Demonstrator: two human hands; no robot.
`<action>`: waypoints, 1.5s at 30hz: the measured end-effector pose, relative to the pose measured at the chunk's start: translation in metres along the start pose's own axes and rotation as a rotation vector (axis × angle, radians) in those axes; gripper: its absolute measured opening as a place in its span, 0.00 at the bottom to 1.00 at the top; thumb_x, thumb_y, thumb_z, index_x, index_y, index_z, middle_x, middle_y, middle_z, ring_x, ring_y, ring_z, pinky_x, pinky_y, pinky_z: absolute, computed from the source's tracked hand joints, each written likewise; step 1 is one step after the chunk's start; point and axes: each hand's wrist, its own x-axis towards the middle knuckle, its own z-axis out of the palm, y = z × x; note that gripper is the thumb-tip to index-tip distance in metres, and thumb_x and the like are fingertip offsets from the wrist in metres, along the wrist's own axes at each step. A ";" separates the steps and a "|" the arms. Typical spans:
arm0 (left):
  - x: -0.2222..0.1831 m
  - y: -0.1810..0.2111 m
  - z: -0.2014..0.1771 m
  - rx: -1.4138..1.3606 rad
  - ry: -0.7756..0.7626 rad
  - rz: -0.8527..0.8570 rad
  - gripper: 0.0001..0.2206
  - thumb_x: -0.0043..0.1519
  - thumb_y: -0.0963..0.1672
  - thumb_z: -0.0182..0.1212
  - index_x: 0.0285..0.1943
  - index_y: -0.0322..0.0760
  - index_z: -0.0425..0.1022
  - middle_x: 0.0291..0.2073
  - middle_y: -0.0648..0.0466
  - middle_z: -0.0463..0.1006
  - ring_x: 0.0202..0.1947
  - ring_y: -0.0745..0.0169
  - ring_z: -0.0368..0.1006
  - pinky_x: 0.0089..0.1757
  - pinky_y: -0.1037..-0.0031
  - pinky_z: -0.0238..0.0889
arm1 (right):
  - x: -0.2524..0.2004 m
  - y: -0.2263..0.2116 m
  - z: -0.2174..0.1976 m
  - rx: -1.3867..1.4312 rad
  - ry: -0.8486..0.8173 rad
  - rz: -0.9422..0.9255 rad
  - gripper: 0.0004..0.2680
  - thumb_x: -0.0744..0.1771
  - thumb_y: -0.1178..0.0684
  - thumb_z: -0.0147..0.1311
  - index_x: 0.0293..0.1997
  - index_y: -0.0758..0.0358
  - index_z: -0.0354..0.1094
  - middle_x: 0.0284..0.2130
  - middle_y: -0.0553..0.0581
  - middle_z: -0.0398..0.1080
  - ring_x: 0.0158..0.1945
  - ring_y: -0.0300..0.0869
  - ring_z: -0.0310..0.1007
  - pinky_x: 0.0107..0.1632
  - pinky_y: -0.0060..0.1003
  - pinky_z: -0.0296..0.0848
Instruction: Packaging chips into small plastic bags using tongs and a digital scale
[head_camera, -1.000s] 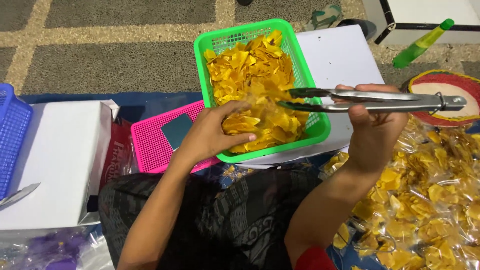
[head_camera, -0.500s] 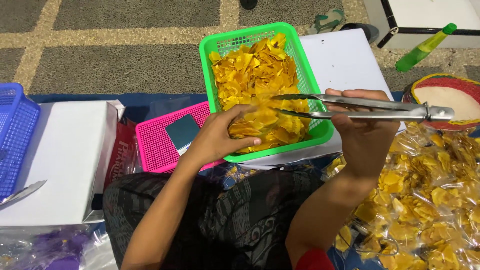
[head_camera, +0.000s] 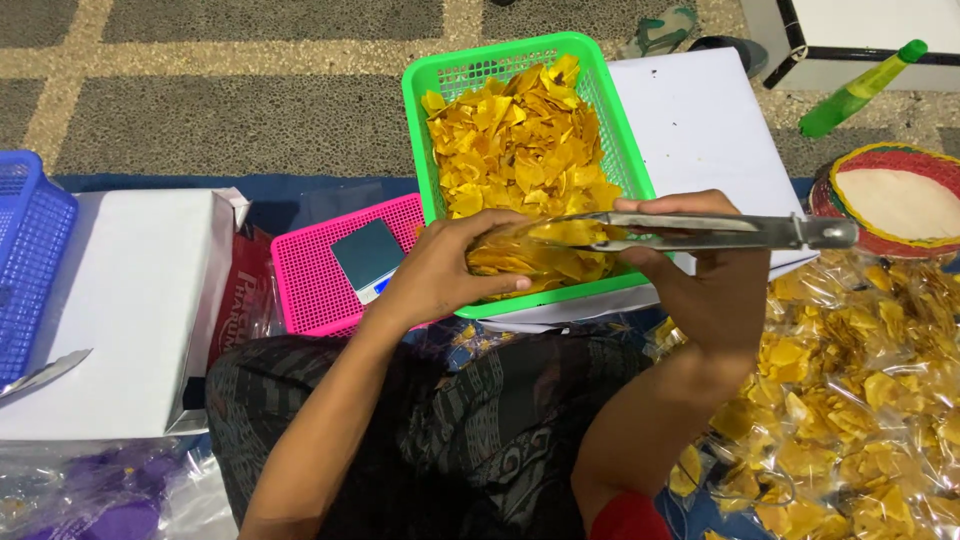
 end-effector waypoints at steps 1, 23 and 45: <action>0.001 0.002 0.002 -0.001 0.000 0.000 0.29 0.54 0.55 0.70 0.64 0.49 0.73 0.59 0.61 0.80 0.58 0.61 0.77 0.54 0.73 0.59 | 0.000 -0.001 0.002 0.000 0.000 0.001 0.12 0.65 0.58 0.64 0.51 0.68 0.68 0.49 0.64 0.76 0.52 0.46 0.79 0.54 0.34 0.79; -0.004 -0.018 0.014 0.181 0.294 0.233 0.24 0.57 0.47 0.75 0.63 0.42 0.74 0.52 0.52 0.81 0.51 0.53 0.79 0.45 0.66 0.70 | -0.025 -0.039 0.006 -0.106 -0.037 -0.032 0.16 0.64 0.59 0.64 0.56 0.68 0.68 0.54 0.62 0.75 0.55 0.43 0.78 0.59 0.34 0.79; -0.047 -0.007 0.012 0.001 0.366 0.127 0.28 0.56 0.47 0.77 0.65 0.43 0.72 0.54 0.50 0.81 0.53 0.56 0.78 0.51 0.73 0.67 | -0.054 -0.021 0.007 -0.131 0.075 -0.430 0.16 0.60 0.55 0.71 0.49 0.67 0.70 0.43 0.65 0.76 0.52 0.55 0.82 0.55 0.44 0.83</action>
